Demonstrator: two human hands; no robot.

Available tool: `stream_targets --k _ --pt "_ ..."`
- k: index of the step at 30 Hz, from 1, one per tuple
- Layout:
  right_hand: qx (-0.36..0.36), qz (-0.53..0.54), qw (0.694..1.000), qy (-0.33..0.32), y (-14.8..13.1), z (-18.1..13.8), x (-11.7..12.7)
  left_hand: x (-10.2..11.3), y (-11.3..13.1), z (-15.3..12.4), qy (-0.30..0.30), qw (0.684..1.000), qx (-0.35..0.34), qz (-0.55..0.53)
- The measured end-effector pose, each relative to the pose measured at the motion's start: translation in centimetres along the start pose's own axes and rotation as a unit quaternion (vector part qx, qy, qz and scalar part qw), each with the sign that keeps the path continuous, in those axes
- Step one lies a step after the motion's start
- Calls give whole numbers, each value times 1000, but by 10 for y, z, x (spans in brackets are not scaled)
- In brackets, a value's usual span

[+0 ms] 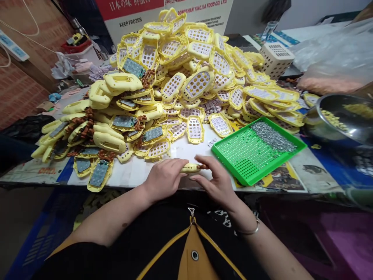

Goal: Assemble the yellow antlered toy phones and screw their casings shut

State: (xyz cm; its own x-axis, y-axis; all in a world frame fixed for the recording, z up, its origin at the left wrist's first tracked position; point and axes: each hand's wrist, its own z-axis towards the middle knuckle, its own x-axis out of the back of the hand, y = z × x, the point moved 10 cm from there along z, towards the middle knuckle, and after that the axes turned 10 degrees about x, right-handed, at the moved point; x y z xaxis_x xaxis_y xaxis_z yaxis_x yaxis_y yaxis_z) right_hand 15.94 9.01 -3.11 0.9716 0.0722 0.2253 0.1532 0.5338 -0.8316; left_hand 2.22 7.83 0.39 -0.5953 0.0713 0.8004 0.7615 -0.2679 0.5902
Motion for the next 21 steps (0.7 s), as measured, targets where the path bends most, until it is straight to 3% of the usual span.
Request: stream_targets --k 2,4,8,13,18,21 --pt "29 -64 997 -24 -4 3 -4 -6 4 2 -1 1000 -6 15" --pt "37 -107 994 -5 -4 4 -2 -10 6 6 5 999 -7 32" --pt "40 -119 992 3 -2 3 -4 -13 5 10 -8 998 -18 62" --pt "14 -97 995 -10 5 -1 -1 2 -17 4 9 999 5 -43" --pt "94 -130 987 10 -7 3 2 2 -34 -4 11 993 40 -112" --pt "149 -194 969 -19 -19 9 -3 -3 -34 -5 4 992 41 -123"
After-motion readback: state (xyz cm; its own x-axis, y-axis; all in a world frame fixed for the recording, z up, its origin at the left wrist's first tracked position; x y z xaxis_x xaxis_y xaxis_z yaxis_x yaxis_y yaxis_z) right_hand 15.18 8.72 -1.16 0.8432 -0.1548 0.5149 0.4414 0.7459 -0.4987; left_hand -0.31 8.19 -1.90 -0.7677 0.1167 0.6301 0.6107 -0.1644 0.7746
